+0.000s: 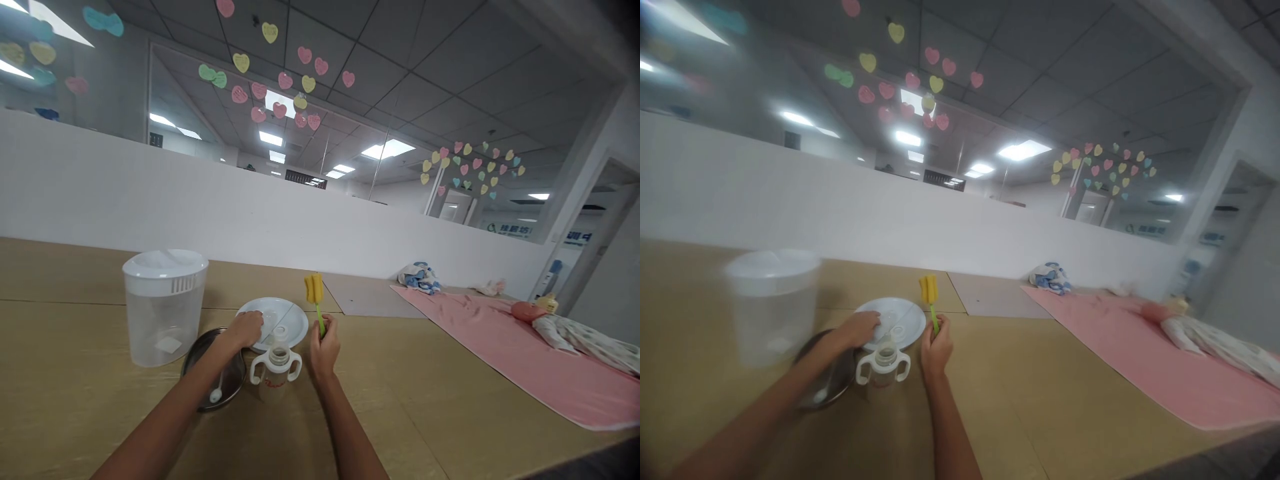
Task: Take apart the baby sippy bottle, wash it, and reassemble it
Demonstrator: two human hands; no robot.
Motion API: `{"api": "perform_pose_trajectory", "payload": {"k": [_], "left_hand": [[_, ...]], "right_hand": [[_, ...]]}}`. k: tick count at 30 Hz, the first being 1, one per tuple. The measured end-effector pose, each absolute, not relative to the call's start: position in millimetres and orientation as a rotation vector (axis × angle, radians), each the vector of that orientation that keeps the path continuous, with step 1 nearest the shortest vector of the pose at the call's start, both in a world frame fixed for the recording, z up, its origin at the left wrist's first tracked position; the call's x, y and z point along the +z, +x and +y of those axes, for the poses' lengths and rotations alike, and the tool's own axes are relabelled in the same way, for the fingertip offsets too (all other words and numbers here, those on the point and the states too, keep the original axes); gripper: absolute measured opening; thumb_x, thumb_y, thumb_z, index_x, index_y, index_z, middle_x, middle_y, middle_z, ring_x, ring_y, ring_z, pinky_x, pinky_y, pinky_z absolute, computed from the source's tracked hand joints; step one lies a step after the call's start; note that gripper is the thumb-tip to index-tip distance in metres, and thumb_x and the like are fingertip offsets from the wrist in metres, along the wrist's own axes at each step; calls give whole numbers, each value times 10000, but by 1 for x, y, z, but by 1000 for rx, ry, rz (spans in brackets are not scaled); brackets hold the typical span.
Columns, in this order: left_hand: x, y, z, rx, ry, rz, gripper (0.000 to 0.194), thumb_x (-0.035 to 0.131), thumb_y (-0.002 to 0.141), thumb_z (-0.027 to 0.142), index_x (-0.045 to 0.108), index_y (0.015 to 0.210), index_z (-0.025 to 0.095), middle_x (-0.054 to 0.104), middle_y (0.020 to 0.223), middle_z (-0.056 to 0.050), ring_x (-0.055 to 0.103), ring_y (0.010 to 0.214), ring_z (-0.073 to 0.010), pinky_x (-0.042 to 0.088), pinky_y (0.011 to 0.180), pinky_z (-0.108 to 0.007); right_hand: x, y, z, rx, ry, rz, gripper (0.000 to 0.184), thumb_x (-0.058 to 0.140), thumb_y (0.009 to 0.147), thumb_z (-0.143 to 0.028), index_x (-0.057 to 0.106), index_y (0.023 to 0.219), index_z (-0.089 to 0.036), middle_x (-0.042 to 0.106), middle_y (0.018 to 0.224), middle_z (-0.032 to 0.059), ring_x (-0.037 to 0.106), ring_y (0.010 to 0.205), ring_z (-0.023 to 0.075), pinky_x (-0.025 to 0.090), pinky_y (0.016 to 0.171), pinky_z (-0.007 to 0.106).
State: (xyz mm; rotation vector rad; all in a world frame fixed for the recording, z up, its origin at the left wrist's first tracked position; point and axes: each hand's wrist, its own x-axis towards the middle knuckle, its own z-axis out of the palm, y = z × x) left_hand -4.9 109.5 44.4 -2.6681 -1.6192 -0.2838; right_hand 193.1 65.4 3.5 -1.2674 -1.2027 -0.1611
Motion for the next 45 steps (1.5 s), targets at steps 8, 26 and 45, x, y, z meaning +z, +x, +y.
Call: {"api": "perform_pose_trajectory", "payload": {"k": [8, 26, 45], "left_hand": [[45, -5, 109, -372, -2636, -1589, 283, 433, 807, 184, 623, 1011, 141, 620, 1117, -129, 573, 1043, -229, 416, 927, -349], [88, -8, 93, -1237, -2567, -1262, 338, 530, 741, 142, 526, 1077, 175, 570, 1116, -70, 550, 1036, -202, 428, 937, -340], [136, 5, 44, -1261, -2868, -1153, 535, 530, 766, 213, 405, 1285, 250, 653, 1088, -16, 554, 1068, -178, 375, 977, -330]], "right_hand": [[5, 193, 63, -188, -1286, -1239, 312, 392, 855, -394, 531, 977, -143, 640, 730, 51, 574, 592, 182, 368, 550, 253], [3, 194, 61, -388, -1101, -1597, 219, 434, 804, -206, 634, 873, -150, 678, 744, 51, 621, 624, 138, 450, 580, 212], [7, 195, 55, -699, -821, -1634, 206, 448, 831, -138, 607, 961, -137, 636, 682, 56, 599, 604, 131, 460, 550, 237]]}}
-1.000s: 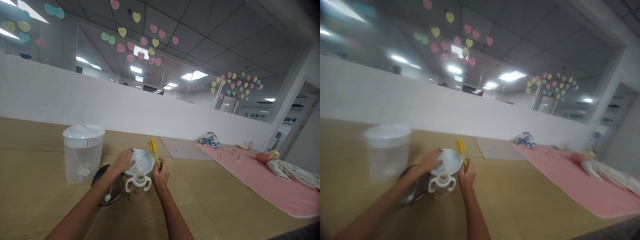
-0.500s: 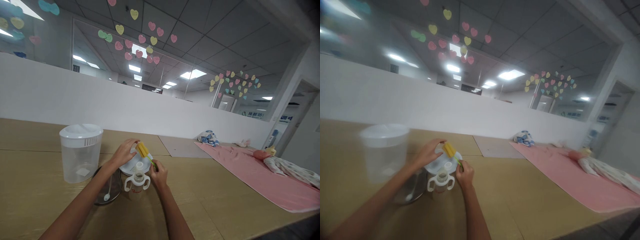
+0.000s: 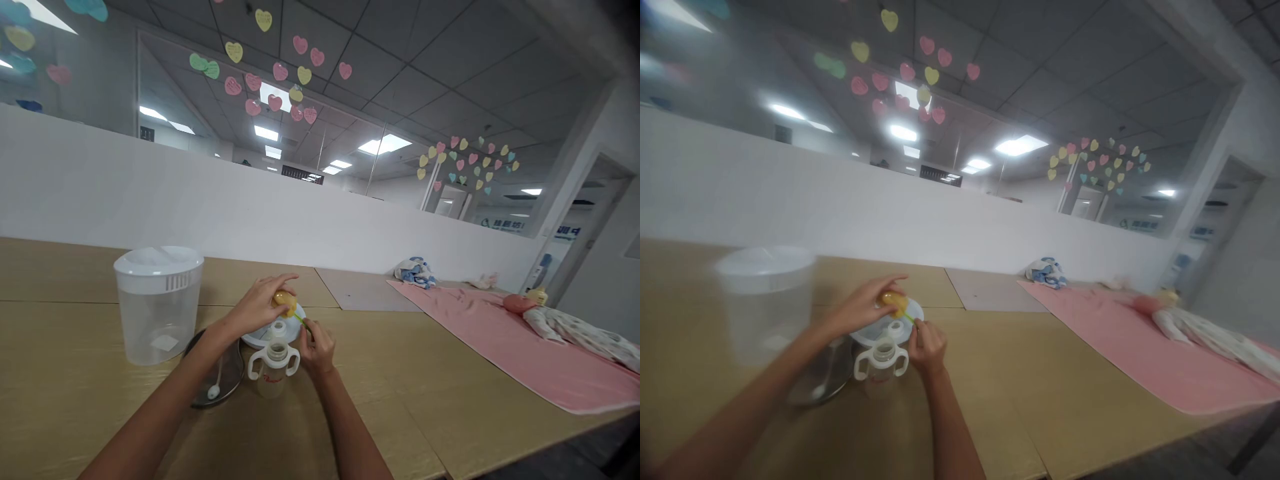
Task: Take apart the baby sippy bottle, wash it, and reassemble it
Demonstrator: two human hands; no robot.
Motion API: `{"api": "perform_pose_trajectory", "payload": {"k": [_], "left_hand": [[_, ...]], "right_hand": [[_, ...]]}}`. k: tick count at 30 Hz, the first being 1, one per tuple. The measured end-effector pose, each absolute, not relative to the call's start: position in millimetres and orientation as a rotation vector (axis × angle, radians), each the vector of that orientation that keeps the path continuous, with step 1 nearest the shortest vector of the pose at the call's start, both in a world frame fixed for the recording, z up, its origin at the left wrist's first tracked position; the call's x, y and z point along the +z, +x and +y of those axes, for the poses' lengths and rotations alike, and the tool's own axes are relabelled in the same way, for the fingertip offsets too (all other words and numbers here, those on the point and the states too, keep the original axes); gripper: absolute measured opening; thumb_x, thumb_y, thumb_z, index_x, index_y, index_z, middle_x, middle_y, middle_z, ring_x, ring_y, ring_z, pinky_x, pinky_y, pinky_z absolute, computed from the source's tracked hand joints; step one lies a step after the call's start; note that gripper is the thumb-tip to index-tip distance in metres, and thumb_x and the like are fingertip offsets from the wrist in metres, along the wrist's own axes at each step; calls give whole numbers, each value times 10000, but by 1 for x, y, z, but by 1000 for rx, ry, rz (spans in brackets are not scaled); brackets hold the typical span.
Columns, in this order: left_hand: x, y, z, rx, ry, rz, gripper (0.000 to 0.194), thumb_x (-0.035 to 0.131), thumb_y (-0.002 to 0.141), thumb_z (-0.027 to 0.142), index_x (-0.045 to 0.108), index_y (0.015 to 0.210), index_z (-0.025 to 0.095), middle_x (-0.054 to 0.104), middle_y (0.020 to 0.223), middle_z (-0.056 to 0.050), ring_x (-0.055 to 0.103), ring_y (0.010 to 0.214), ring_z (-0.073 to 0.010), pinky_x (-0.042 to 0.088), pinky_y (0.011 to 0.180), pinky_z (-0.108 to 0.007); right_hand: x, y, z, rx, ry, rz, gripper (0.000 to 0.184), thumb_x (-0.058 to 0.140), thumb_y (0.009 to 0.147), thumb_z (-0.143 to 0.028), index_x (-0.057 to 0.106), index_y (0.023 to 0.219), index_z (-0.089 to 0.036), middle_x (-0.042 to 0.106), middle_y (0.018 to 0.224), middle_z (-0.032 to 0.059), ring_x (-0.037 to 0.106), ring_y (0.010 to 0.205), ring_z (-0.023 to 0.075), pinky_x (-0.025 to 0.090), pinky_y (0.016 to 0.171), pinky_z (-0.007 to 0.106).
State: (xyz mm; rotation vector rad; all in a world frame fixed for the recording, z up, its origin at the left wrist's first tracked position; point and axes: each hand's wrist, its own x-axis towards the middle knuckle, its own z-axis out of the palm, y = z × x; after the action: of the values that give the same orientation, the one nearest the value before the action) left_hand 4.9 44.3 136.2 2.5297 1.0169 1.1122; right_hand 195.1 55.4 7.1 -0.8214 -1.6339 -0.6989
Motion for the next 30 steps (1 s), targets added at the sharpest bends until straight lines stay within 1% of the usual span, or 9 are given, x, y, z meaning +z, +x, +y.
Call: {"api": "perform_pose_trajectory", "payload": {"k": [4, 7, 11, 15, 18, 21, 24, 26, 30], "left_hand": [[135, 9, 44, 1162, 2495, 1029, 475, 430, 860, 347, 374, 1319, 241, 569, 1255, -39, 531, 1128, -177, 390, 956, -299], [137, 10, 43, 1068, 2440, 1342, 465, 322, 900, 430, 398, 1305, 212, 626, 1164, -63, 588, 1043, -206, 433, 867, -305], [140, 8, 38, 812, 2413, 1682, 479, 230, 912, 470, 569, 1115, 197, 674, 1018, -91, 613, 964, -257, 434, 807, -339], [142, -3, 36, 737, 2534, 1519, 459, 373, 876, 429, 425, 1290, 237, 553, 1226, -70, 549, 1074, -223, 408, 866, -288], [146, -16, 35, 712, 2588, 1443, 551, 495, 797, 354, 369, 1323, 251, 472, 1254, -59, 540, 1069, -207, 415, 868, -273], [151, -29, 34, 749, 2606, 1525, 603, 549, 703, 184, 398, 1285, 231, 448, 1254, -60, 516, 1098, -208, 411, 895, -280], [155, -41, 33, 740, 2633, 1617, 602, 491, 635, 35, 469, 1207, 218, 496, 1231, -59, 492, 1136, -210, 399, 914, -286], [153, -50, 37, 611, 2598, 1690, 615, 494, 600, 13, 500, 1181, 215, 534, 1219, -68, 507, 1126, -225, 405, 905, -297], [136, -64, 57, 161, 2371, 1862, 769, 639, 461, 27, 521, 1189, 243, 586, 1196, -94, 572, 1043, -274, 468, 780, -296]], "right_hand": [[9, 194, 54, -768, -857, -1583, 196, 439, 855, -139, 602, 963, -138, 644, 700, 68, 605, 622, 138, 459, 561, 242], [9, 194, 53, -809, -845, -1613, 197, 446, 857, -134, 614, 961, -146, 651, 718, 75, 619, 671, 150, 467, 591, 248], [10, 194, 53, -865, -811, -1677, 200, 461, 856, -127, 621, 971, -158, 660, 743, 75, 607, 664, 147, 456, 589, 253], [10, 195, 53, -839, -843, -1702, 219, 432, 882, -163, 629, 978, -173, 655, 745, 71, 607, 667, 138, 453, 604, 252], [10, 194, 54, -842, -883, -1708, 228, 417, 891, -182, 635, 958, -176, 653, 738, 72, 604, 666, 139, 450, 608, 254], [10, 193, 55, -864, -938, -1698, 230, 413, 891, -180, 638, 939, -169, 653, 726, 72, 595, 652, 141, 439, 599, 254], [11, 192, 55, -866, -985, -1651, 228, 414, 892, -180, 637, 930, -150, 642, 684, 66, 584, 613, 140, 424, 570, 247], [12, 192, 56, -843, -1017, -1582, 237, 405, 898, -195, 633, 933, -141, 630, 656, 57, 573, 574, 133, 415, 545, 237], [13, 194, 57, -782, -1061, -1513, 243, 394, 903, -216, 623, 935, -141, 641, 677, 48, 567, 546, 117, 417, 537, 223]]}}
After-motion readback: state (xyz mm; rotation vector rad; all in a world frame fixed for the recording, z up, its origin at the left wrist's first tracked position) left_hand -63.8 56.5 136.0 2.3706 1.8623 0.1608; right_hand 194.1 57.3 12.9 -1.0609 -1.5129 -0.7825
